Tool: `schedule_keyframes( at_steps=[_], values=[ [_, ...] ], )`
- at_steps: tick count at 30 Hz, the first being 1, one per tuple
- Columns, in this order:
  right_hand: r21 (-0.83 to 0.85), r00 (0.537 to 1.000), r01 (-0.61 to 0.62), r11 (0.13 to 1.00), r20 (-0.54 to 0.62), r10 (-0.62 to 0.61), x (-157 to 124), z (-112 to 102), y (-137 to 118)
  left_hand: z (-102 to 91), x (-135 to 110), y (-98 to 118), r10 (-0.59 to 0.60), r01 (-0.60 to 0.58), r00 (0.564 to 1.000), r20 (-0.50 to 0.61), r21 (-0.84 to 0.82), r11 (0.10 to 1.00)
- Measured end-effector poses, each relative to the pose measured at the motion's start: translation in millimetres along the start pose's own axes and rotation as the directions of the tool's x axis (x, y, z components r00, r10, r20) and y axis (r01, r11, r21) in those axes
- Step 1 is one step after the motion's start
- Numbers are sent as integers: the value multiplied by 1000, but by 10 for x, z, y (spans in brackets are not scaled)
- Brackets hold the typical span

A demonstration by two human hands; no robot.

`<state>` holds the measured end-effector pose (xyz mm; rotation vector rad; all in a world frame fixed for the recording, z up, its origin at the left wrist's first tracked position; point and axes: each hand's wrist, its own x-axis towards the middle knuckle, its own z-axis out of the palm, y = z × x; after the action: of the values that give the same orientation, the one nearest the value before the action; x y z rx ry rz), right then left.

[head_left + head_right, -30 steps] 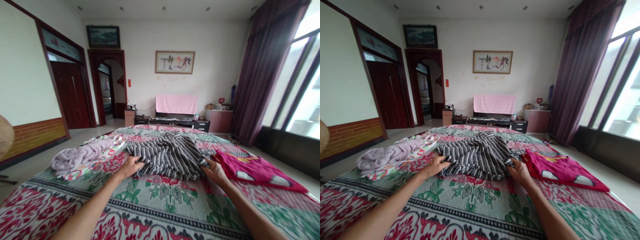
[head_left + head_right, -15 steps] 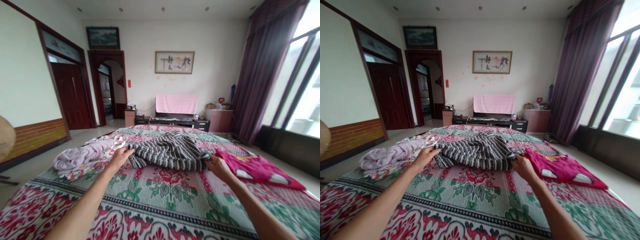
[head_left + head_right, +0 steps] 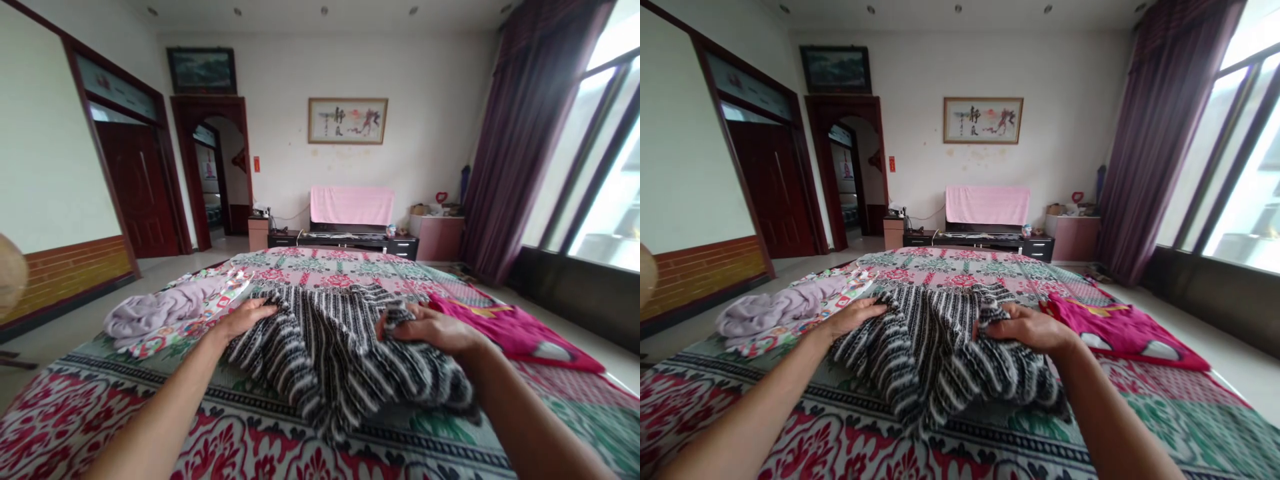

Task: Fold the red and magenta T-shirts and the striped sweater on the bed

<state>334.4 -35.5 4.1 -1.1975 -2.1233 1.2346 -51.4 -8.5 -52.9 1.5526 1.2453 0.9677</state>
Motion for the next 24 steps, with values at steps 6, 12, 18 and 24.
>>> schedule_keyframes(
  at_steps=[6,12,18,24],
  values=[
    [-357,750,-255,898,-660,-49,419,-101,703,-21,232,-343,285,157,820,-496,674,722],
    [-449,708,-529,720,-702,82,519,-110,1075,36,331,-655,198,326,819,-538,721,611],
    [-521,746,-530,669,-662,76,792,-236,1213,-104,622,-553,4,363,777,-630,452,815],
    [-565,762,-531,631,-644,65,1143,-473,1229,-159,851,-536,-41,477,717,-696,448,756]
  ],
)
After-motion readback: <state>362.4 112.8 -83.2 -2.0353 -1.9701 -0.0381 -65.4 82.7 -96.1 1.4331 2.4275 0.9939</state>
